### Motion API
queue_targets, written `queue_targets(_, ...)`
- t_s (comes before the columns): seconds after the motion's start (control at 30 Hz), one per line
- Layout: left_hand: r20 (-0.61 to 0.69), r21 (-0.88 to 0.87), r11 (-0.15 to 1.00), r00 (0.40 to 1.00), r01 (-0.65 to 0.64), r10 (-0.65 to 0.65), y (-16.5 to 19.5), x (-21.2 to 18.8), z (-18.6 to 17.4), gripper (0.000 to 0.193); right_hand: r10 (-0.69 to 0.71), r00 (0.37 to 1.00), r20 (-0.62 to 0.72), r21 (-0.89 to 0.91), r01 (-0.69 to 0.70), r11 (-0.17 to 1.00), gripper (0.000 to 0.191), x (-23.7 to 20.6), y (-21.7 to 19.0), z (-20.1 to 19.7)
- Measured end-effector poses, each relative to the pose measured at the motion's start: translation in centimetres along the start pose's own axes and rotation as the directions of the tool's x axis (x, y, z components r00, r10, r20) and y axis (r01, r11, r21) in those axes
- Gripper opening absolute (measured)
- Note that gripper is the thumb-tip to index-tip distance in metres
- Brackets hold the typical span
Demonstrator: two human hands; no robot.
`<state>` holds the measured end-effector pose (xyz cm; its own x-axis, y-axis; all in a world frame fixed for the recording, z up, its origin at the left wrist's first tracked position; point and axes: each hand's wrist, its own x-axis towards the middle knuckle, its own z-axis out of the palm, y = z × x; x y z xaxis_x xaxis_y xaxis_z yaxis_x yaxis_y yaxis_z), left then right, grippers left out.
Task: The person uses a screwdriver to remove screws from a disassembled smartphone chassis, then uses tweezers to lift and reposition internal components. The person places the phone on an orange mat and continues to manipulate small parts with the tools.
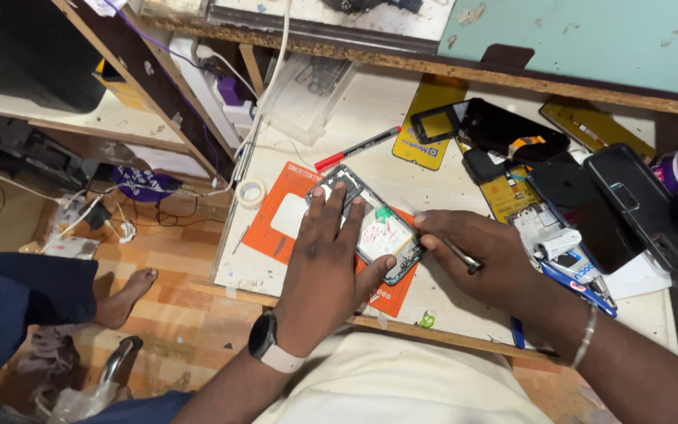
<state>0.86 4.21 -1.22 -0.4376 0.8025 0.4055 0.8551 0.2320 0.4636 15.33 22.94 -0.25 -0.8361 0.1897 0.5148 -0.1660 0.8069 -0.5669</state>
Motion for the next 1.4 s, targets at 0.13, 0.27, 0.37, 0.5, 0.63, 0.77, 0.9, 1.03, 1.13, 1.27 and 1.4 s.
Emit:
queue_targets(0.13, 0.007, -0.006, 1.000, 1.000, 0.015, -0.015, 0.1, -0.2, 0.2, 0.078, 0.120, 0.991, 0.067, -0.070, -0.115, 0.991, 0.017, 0.3, 0.0, -0.6)
queue_targets(0.27, 0.003, -0.016, 1.000, 1.000, 0.007, -0.007, 0.1, -0.3, 0.2, 0.078, 0.179, 0.956, 0.232, -0.192, -0.135, 0.972, 0.019, 2.5, 0.6, -0.1)
queue_targets(0.37, -0.006, -0.020, 1.000, 1.000, 0.000, -0.001, 0.3, -0.2, 0.2, 0.078, 0.257, 0.895, 0.365, -0.202, -0.193, 0.960, 0.035, 4.5, 1.0, 0.1)
queue_targets(0.5, -0.013, -0.031, 0.999, 1.000, 0.010, -0.011, 0.4, 0.1, 0.2, 0.077, 0.195, 0.907, 0.374, -0.199, -0.127, 0.972, 0.048, 5.6, 0.8, 0.3)
queue_targets(0.63, 0.000, -0.011, 1.000, 1.000, 0.001, -0.001, 0.2, -0.1, 0.3, 0.078, 0.356, 0.815, 0.457, -0.334, -0.214, 0.918, 0.049, 5.6, 1.0, 0.8)
queue_targets(0.77, -0.002, 0.003, 1.000, 1.000, -0.018, 0.018, 0.0, -0.1, 0.3, 0.078, 0.221, 0.861, 0.457, -0.315, -0.076, 0.946, 0.047, 5.7, 1.8, 1.5)
queue_targets(0.9, -0.009, 0.001, 1.000, 1.000, -0.012, 0.012, -0.1, -0.1, 0.3, 0.078, 0.174, 0.878, 0.446, -0.298, -0.038, 0.954, 0.050, 5.2, 1.8, 1.8)
queue_targets(1.03, -0.024, 0.001, 1.000, 1.000, -0.003, 0.003, 0.0, -0.1, 0.5, 0.078, 0.121, 0.919, 0.376, -0.267, -0.017, 0.963, 0.052, 4.8, 1.5, 1.8)
queue_targets(1.13, -0.027, -0.014, 1.000, 0.999, 0.023, -0.024, 0.0, -0.1, 0.6, 0.076, 0.277, 0.869, 0.411, -0.299, -0.159, 0.941, 0.047, 4.8, 1.4, 1.9)
queue_targets(1.27, -0.022, 0.021, 1.000, 1.000, 0.008, -0.008, -0.1, -0.3, 0.7, 0.077, 0.114, 0.909, 0.400, -0.305, 0.015, 0.952, 0.049, 4.6, 1.2, 2.4)
queue_targets(1.4, -0.004, 0.031, 1.000, 1.000, 0.007, -0.007, -0.2, -0.3, 0.7, 0.077, 0.039, 0.914, 0.403, -0.341, 0.111, 0.933, 0.040, 4.7, 1.0, 3.2)
